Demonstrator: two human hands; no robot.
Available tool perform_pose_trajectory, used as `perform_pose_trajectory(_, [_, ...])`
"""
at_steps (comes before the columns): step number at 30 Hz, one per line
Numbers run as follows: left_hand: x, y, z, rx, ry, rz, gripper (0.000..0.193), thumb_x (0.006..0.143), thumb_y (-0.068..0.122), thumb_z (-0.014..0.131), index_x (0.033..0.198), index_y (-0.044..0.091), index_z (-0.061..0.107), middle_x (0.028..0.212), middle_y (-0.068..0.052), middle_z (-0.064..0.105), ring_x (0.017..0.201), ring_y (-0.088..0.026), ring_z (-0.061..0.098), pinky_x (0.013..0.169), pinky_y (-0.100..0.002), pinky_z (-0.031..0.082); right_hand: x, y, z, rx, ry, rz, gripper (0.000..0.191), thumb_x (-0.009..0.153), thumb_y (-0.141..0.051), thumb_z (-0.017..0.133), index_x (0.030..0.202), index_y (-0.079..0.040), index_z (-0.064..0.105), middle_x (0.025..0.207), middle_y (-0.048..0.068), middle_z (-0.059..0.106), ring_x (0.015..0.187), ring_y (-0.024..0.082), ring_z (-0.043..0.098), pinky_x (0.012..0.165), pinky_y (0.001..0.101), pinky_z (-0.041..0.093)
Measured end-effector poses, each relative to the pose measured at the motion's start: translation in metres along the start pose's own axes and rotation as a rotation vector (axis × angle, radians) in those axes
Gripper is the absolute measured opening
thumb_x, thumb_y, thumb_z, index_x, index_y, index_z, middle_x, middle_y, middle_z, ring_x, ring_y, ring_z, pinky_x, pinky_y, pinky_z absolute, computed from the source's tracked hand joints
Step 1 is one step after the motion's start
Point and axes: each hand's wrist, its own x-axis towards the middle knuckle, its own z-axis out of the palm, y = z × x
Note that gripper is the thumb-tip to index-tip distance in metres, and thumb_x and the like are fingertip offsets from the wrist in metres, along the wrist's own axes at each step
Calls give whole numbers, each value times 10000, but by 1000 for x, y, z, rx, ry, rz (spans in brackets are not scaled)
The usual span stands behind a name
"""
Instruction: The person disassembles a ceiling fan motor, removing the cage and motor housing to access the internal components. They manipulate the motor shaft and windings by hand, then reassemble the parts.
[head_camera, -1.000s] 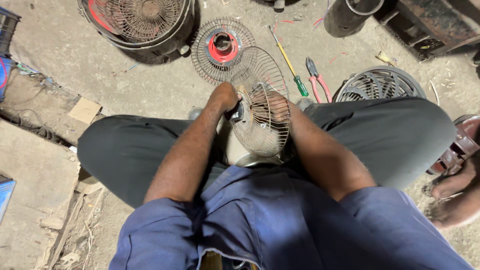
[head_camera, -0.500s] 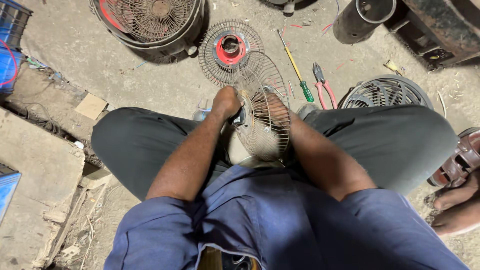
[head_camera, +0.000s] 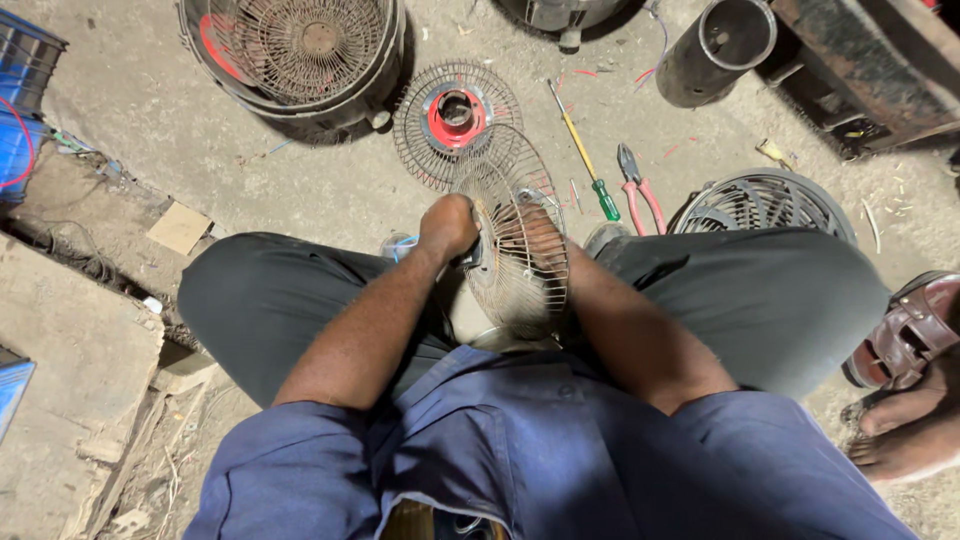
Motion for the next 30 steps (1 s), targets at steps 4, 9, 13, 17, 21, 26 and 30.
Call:
perform_pose_trajectory(4, [-2,-3,4,30,72,151,263,870,264,764,989,31,740,1075,-224,722,1034,-416,686,878,-514,539,-3,5,0,-191,34,-166,219,838,-76,779,1034,3,724,1008,120,750,951,215,730,842,363,609])
perform_pose_trajectory(9, [13,-6,-4,127,-92,-55,314,837,318,776,1028,73,731,1095,-200,711,1038,-398,679,868,-507,545,-1,11,1,-339,52,-419,241,817,-81,793,1036,-11,719,1021,122,742,983,233,714,873,381,590])
perform_pose_trajectory(13, [17,-11,0,143,-35,-18,240,845,249,738,993,60,749,1046,-214,729,1005,-399,699,860,-506,558,3,13,3,-220,30,-226,239,822,-87,788,1038,-14,718,1017,119,740,977,231,713,868,381,590])
perform_pose_trajectory(17, [10,-11,7,191,49,138,226,853,207,720,963,11,739,1019,-240,733,959,-410,712,834,-509,568,3,13,7,-122,32,-71,236,826,-94,783,1039,-17,716,1012,116,739,971,229,712,862,382,590])
perform_pose_trajectory(21, [6,-9,0,199,43,183,247,869,202,717,998,-8,719,1031,-246,724,955,-415,708,813,-517,565,4,13,9,-52,40,37,233,830,-100,778,1040,-20,715,1008,113,738,965,228,711,857,382,590])
perform_pose_trajectory(26, [11,-12,-5,109,-66,20,314,860,298,742,1018,27,733,1084,-229,713,1035,-414,676,875,-511,538,6,19,11,9,49,140,230,836,-108,772,1042,-23,713,1003,109,736,957,226,709,850,382,590])
perform_pose_trajectory(30, [20,-22,0,190,-64,43,261,873,224,729,1028,15,750,1108,-229,727,1045,-409,700,877,-506,562,8,23,16,57,60,213,228,840,-114,767,1043,-26,711,999,106,735,951,224,708,844,382,590])
